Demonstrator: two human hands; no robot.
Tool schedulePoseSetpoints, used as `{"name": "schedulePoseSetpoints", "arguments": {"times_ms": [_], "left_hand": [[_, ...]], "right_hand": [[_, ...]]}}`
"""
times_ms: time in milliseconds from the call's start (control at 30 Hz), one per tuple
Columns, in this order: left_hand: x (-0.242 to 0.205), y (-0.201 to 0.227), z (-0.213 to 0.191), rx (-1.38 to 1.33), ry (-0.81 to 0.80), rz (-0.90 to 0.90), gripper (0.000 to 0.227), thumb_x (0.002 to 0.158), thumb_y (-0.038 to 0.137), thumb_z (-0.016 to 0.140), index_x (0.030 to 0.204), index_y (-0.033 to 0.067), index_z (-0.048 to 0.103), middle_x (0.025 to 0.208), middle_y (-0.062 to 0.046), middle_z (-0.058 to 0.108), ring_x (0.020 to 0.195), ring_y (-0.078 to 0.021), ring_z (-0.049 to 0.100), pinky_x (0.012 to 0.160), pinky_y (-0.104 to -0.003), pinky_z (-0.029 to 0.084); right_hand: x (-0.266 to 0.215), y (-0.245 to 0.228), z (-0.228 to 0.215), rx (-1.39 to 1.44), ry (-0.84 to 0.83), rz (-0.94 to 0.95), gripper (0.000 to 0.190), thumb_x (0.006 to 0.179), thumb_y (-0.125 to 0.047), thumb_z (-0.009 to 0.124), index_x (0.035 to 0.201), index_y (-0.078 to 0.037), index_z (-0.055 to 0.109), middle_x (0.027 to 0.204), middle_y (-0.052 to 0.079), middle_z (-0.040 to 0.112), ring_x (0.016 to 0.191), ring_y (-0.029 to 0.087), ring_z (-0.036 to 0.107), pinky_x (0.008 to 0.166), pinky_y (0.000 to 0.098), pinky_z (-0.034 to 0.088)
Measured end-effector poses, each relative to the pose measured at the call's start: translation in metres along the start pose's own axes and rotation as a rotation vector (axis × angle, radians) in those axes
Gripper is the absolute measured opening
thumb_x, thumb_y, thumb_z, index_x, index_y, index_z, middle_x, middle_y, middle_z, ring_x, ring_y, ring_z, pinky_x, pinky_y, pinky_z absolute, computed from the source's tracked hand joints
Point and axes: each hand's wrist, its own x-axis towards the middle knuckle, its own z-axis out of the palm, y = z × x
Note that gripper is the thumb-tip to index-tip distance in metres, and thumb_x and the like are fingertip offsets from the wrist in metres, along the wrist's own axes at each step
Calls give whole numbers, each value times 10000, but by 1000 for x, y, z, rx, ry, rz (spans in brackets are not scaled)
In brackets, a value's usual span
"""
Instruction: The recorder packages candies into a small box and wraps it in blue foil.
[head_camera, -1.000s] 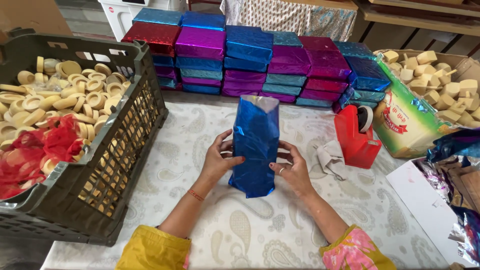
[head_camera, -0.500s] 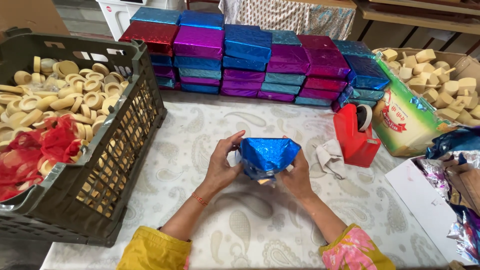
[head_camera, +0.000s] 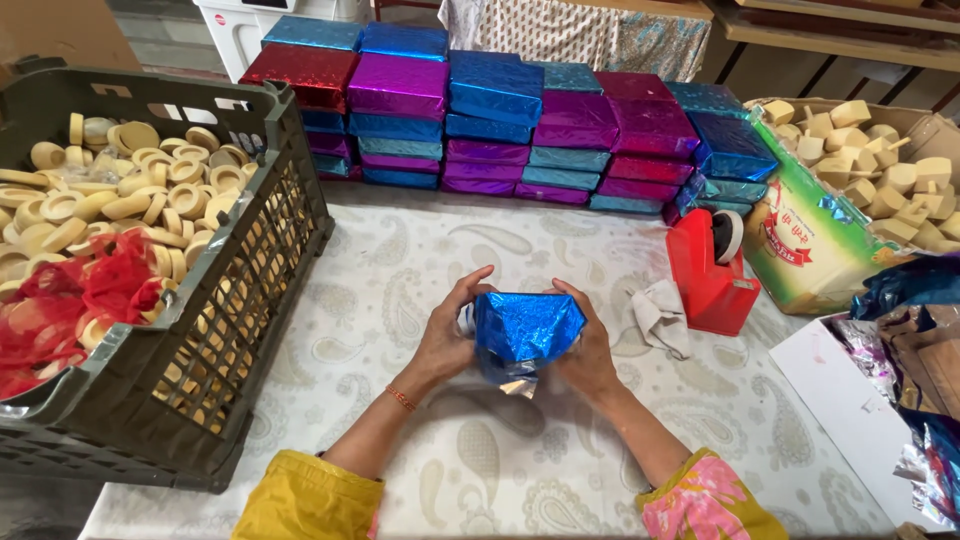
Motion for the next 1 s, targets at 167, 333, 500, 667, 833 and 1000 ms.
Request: {"name": "schedulePoseSetpoints", "arguments": {"times_ms": [167,333,500,667,833,1000], "left_hand": [[-2,-1,2,-15,1,84,895,723,10,852,1517,151,463,1216,-49,656,1161,-164,631,1035,-314,503],[-4,2,3,-17,5,137,875,727,62,885,1501,137,481,1205,-58,653,1137,-160,640,1023,-305,500],[-4,3,1,8,-9,141,844,729,97,893,1477,124,503,1160,-51,684,1119,-150,659,1032,-306,497],[-5,7,0,14,-28,160,884,695,140,912,1477,112,500,1147,-55,686,1118,-158,666,1060,-317,490],[-7,13,0,22,-53,172,933,661,190,931,1482,105,497,1161,-59,678,1126,-169,657,1053,-323,491],[-8,14,0,35,-58,207,910,682,204,923,1482,92,504,1203,-67,667,1152,-177,650,1051,-320,494]], "right_hand": [[-1,-3,0,3,-6,-36,835,741,-17,836,1473,-63,437,1284,111,659,1188,220,660,1051,333,503],[-4,-3,-1,-2,-4,-38,838,770,-56,847,1493,-75,424,1320,119,664,1209,228,672,1052,342,524],[-8,-1,0,3,-4,-72,885,739,-108,885,1489,-81,416,1298,127,671,1193,228,682,1040,355,534],[-11,2,-2,117,-38,-126,949,766,-241,871,1545,-83,353,1340,147,638,1229,249,659,1064,369,531],[-15,10,0,174,-45,-136,1082,776,-508,864,1584,-88,279,1362,157,616,1215,246,653,1044,370,540],[-19,20,-1,206,-36,-135,1089,843,-684,720,1629,-97,247,1418,142,613,1276,232,638,1102,389,526]]}}
